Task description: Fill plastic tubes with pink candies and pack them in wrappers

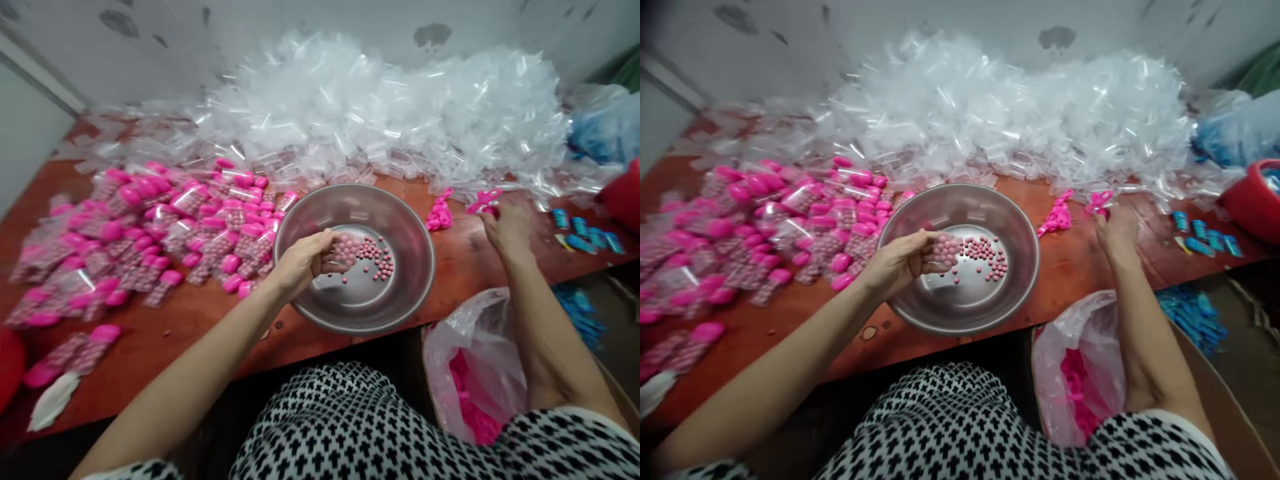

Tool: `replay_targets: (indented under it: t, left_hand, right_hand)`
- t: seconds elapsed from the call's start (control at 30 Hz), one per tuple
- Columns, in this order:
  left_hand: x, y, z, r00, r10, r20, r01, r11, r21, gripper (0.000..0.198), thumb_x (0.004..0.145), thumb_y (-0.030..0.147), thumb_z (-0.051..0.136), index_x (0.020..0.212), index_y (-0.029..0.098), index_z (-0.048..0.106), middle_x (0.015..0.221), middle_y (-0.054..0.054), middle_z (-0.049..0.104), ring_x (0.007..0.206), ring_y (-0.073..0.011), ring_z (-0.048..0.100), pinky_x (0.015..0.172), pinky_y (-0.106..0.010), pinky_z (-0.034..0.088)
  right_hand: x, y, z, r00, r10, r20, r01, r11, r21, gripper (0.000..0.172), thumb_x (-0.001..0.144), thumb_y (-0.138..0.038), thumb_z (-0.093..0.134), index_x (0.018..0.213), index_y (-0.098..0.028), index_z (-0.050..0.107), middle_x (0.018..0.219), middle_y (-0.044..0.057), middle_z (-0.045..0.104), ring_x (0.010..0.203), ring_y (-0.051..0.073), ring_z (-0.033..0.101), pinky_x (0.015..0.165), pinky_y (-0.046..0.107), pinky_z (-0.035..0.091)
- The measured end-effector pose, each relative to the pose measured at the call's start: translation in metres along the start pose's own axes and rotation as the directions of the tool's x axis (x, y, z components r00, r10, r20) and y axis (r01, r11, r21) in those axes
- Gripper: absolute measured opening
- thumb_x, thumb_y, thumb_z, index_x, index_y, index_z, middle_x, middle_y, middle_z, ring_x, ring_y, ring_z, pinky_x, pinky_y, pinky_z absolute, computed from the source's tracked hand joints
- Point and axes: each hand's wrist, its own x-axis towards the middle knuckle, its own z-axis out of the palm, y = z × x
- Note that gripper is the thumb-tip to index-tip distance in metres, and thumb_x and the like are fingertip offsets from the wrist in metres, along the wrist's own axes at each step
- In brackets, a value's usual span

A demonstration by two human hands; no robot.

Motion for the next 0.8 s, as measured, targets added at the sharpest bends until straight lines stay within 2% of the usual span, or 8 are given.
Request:
replay_targets:
  t: [0.1,0.2,0.3,0.37,0.47,0.6,0.7,0.8]
  left_hand:
    - [0.0,-0.004,-0.002,0.998,0.05,0.041,-0.051,0.998,0.032,0.039,0.079,0.046,0.074,0.096,0.01,0.071,0.089,-0.012,0.074,0.075,-0.0173,0.07,0.071,-0.029,0.059]
    - [-0.001,-0.01,-0.002,0.988,0.13,0.083,-0.139,0.983,0.121,0.041,0.072,0.041,0.081,0.101,0.014,0.071,0.096,-0.009,0.074,0.081,-0.0165,0.069,0.077,-0.03,0.057]
    - [-0.002,-0.013,-0.002,0.974,0.191,0.12,-0.212,0.958,0.193,0.042,0.07,0.04,0.082,0.102,0.014,0.072,0.092,-0.006,0.073,0.082,-0.0158,0.067,0.076,-0.03,0.055]
    - [-0.003,-0.015,-0.003,0.96,0.235,0.151,-0.266,0.936,0.231,0.042,0.07,0.042,0.081,0.099,0.013,0.073,0.087,-0.005,0.072,0.077,-0.0147,0.065,0.073,-0.028,0.053]
    - [-0.005,-0.016,-0.004,0.939,0.299,0.171,-0.338,0.894,0.294,0.043,0.07,0.046,0.08,0.097,0.013,0.075,0.083,-0.005,0.071,0.071,-0.014,0.063,0.069,-0.026,0.051]
    - [-0.008,-0.019,-0.003,0.896,0.409,0.172,-0.443,0.81,0.385,0.042,0.076,0.05,0.073,0.099,0.015,0.077,0.087,-0.007,0.073,0.075,-0.0164,0.066,0.069,-0.026,0.051]
    - [-0.011,-0.021,-0.003,0.861,0.474,0.184,-0.501,0.727,0.47,0.037,0.083,0.047,0.067,0.101,0.016,0.077,0.082,-0.006,0.074,0.073,-0.0166,0.066,0.066,-0.025,0.05]
    - [-0.014,-0.023,-0.003,0.818,0.531,0.221,-0.559,0.644,0.522,0.03,0.088,0.038,0.061,0.102,0.016,0.077,0.077,-0.004,0.073,0.069,-0.016,0.065,0.063,-0.024,0.049]
  right_hand:
    - [-0.015,-0.048,-0.002,0.993,0.03,-0.11,0.012,0.932,0.361,0.026,0.083,-0.047,0.062,0.09,-0.022,0.068,0.08,0.007,0.068,0.074,0.028,0.068,0.076,0.051,0.055]
    - [-0.036,-0.118,0.003,0.99,-0.143,-0.019,0.132,0.844,0.52,0.026,0.079,-0.042,0.069,0.096,-0.022,0.072,0.084,0.004,0.071,0.072,0.021,0.067,0.071,0.039,0.057]
    - [-0.053,-0.179,0.013,0.937,-0.339,0.087,0.199,0.722,0.663,0.028,0.082,-0.038,0.069,0.103,-0.02,0.073,0.091,0.004,0.073,0.076,0.018,0.068,0.072,0.034,0.057]
    - [-0.062,-0.204,0.02,0.894,-0.436,0.102,0.249,0.675,0.695,0.029,0.082,-0.037,0.071,0.104,-0.019,0.073,0.096,0.005,0.074,0.084,0.019,0.069,0.078,0.033,0.056]
    - [-0.069,-0.215,0.028,0.851,-0.52,0.071,0.359,0.676,0.644,0.025,0.081,-0.035,0.073,0.1,-0.018,0.074,0.096,0.006,0.075,0.088,0.019,0.068,0.082,0.033,0.053]
    - [-0.075,-0.212,0.03,0.843,-0.533,0.068,0.387,0.691,0.611,0.023,0.083,-0.036,0.071,0.097,-0.019,0.073,0.09,0.005,0.074,0.082,0.018,0.067,0.074,0.029,0.052]
    - [-0.082,-0.214,0.027,0.845,-0.533,0.042,0.422,0.713,0.559,0.02,0.084,-0.037,0.071,0.09,-0.018,0.07,0.081,0.003,0.07,0.074,0.016,0.064,0.067,0.027,0.049]
    - [-0.091,-0.217,0.023,0.822,-0.565,0.065,0.474,0.744,0.471,0.015,0.086,-0.033,0.068,0.084,-0.018,0.066,0.074,0.002,0.066,0.067,0.014,0.059,0.063,0.026,0.045]
